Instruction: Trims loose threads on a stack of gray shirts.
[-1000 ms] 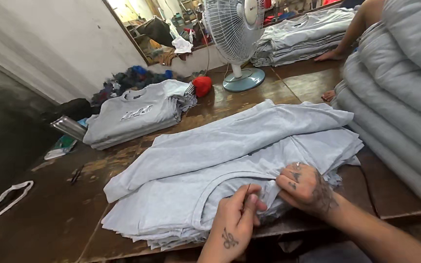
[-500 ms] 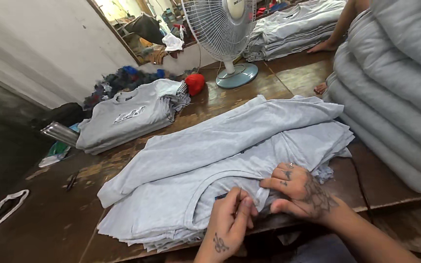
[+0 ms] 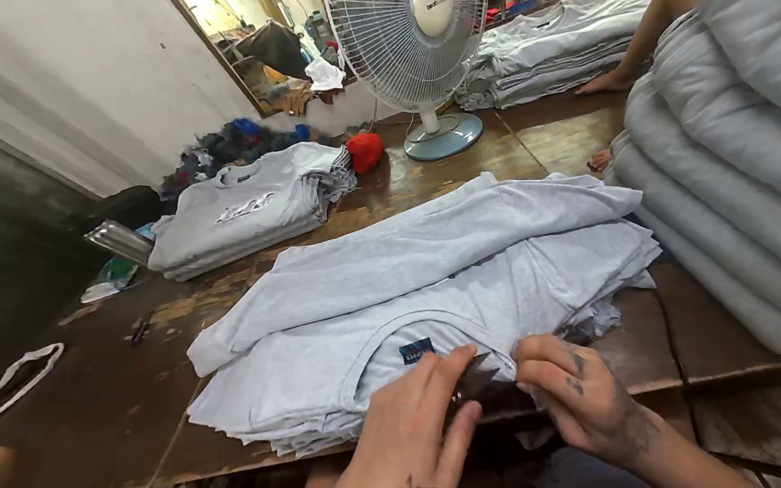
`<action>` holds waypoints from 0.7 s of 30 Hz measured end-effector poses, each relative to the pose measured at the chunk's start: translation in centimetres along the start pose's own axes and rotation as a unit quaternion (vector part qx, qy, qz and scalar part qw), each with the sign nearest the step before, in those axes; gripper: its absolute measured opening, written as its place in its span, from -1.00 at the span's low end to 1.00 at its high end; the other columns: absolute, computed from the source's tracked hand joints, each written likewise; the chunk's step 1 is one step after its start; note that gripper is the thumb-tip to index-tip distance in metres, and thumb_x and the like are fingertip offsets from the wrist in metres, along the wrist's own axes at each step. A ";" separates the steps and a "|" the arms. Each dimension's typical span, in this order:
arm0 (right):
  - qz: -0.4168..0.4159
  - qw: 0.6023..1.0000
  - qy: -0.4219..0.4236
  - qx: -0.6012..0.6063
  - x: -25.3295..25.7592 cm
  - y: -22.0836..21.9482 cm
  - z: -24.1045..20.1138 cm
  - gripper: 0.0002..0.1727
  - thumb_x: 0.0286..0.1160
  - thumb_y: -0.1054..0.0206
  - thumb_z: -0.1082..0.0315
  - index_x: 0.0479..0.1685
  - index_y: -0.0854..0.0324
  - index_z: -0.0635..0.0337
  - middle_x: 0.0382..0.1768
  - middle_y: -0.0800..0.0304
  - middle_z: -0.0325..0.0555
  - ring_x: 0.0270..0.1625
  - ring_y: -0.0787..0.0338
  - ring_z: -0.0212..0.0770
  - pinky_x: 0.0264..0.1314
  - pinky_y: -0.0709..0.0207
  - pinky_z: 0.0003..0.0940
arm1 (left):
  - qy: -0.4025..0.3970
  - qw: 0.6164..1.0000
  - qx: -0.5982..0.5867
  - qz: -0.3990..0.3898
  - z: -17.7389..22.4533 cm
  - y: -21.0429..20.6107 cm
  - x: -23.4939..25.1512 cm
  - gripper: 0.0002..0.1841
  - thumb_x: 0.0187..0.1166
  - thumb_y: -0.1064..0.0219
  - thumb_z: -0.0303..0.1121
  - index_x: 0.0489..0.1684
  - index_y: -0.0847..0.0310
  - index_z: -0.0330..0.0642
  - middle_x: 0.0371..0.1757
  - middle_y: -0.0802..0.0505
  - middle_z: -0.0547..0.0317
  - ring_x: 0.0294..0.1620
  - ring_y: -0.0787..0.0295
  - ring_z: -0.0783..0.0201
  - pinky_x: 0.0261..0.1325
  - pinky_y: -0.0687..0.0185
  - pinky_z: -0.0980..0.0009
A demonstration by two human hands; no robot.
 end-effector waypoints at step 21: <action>0.040 0.998 -0.022 -0.041 1.1 -0.2 -1.6 -0.78 0.83 -0.03 0.15 -0.17 -0.46 0.02 -0.08 -0.48 -0.16 0.20 -0.60 -0.26 0.38 -0.50 -0.48 | -0.090 0.985 0.139 0.037 1.2 0.3 1.8 -0.61 0.42 -0.20 -0.40 0.17 -0.82 -0.05 -0.30 -0.86 0.15 -0.44 -0.78 0.14 -0.53 -0.58 0.25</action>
Point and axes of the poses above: each hand's wrist, its own x-axis towards the middle knuckle, its own y-axis out of the back of the hand, z = x × y, the point moved 3 cm from there along x, towards the middle knuckle
